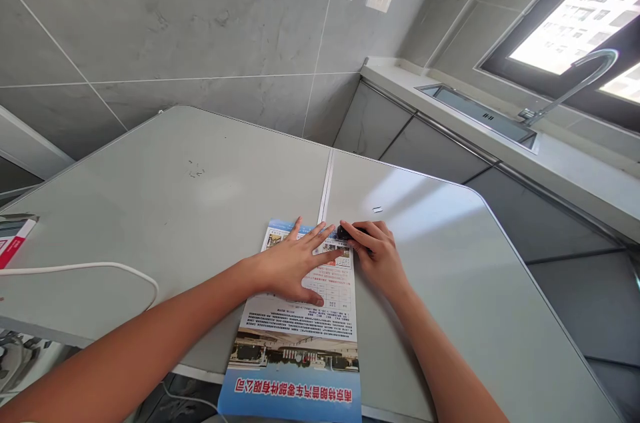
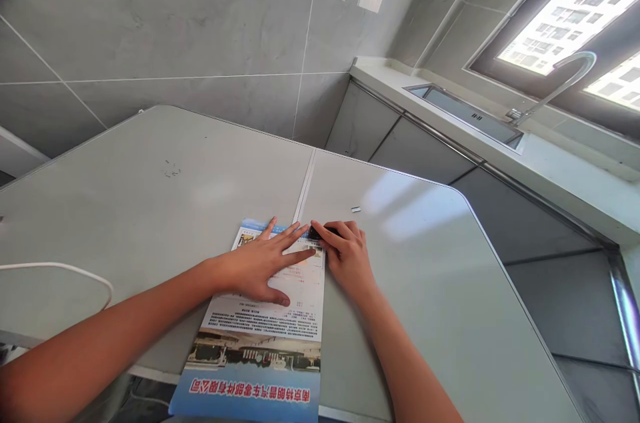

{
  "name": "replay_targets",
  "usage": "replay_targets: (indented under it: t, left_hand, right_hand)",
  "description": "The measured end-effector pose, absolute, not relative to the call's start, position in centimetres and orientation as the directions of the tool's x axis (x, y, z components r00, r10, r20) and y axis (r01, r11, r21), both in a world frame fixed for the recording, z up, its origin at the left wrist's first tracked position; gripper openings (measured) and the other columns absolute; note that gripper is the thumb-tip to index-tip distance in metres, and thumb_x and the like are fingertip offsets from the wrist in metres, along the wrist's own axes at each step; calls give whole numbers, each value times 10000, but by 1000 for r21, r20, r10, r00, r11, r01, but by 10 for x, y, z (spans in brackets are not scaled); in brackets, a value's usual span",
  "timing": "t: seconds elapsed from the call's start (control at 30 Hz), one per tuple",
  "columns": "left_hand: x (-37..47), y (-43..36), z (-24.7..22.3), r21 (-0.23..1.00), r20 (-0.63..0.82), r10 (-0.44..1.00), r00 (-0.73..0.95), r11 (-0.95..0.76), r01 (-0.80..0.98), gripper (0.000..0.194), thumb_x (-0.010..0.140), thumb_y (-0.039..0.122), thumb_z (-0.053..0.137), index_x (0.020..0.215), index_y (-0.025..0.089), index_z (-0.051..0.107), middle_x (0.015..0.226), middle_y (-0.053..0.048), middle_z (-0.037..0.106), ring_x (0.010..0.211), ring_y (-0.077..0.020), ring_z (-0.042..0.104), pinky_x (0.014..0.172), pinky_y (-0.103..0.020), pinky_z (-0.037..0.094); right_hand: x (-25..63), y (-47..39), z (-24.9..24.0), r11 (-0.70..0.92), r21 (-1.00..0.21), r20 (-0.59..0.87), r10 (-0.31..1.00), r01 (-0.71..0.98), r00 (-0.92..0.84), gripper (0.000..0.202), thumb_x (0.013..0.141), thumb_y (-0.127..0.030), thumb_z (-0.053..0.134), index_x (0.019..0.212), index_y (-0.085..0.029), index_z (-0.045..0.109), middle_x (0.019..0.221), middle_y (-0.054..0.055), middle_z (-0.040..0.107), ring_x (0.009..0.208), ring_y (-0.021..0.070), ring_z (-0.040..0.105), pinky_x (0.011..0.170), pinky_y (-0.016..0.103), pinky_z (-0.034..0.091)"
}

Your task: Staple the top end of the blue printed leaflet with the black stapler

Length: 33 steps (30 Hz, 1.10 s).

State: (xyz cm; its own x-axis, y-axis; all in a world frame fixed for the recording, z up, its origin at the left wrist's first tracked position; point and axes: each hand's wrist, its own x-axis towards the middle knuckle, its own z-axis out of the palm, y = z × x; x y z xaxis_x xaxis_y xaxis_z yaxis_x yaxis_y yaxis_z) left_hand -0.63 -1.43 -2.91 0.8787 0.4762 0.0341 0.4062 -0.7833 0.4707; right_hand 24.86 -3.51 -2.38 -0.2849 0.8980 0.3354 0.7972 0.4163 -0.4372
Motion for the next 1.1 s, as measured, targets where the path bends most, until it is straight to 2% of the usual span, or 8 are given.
replay_targets:
  t: [0.33, 0.6, 0.93, 1.1]
  left_hand:
    - [-6, -16, -24, 465, 7, 483, 876, -777, 425, 1075, 765, 674, 756, 1643, 350, 227, 1732, -140, 11, 1595, -408, 43, 1210, -724, -81]
    - [-6, -15, -28, 476, 38, 482, 876, -779, 408, 1070, 763, 670, 764, 1640, 347, 242, 1732, -136, 38, 1586, -432, 74, 1212, -724, -77]
    - [-5, -16, -25, 471, 7, 479, 878, -776, 420, 1082, 765, 662, 763, 1645, 337, 223, 1724, -144, -53, 1595, -406, 31, 1211, -721, -85]
    - [-5, -15, -25, 504, 36, 486, 873, -763, 404, 1085, 750, 635, 791, 1639, 362, 234, 1731, -113, -28, 1592, -413, 57, 1224, -709, -71]
  right_hand:
    - [244, -36, -21, 405, -404, 335, 900, 820, -280, 458, 1015, -215, 516, 1412, -416, 622, 1150, 46, 705, 1038, 254, 564, 913, 461, 473]
    - [242, -37, -20, 382, -441, 333, 910, 813, -247, 422, 1022, -221, 506, 1373, -397, 659, 1133, 44, 711, 1035, 256, 558, 902, 458, 458]
    - [237, -39, -18, 353, -391, 307, 921, 850, -241, 431, 1008, -189, 506, 1349, -389, 675, 1117, 46, 703, 1042, 261, 534, 881, 434, 409]
    - [237, -39, -19, 360, -328, 287, 919, 874, -271, 495, 992, -151, 495, 1380, -423, 641, 1120, 52, 685, 1043, 268, 522, 886, 447, 384]
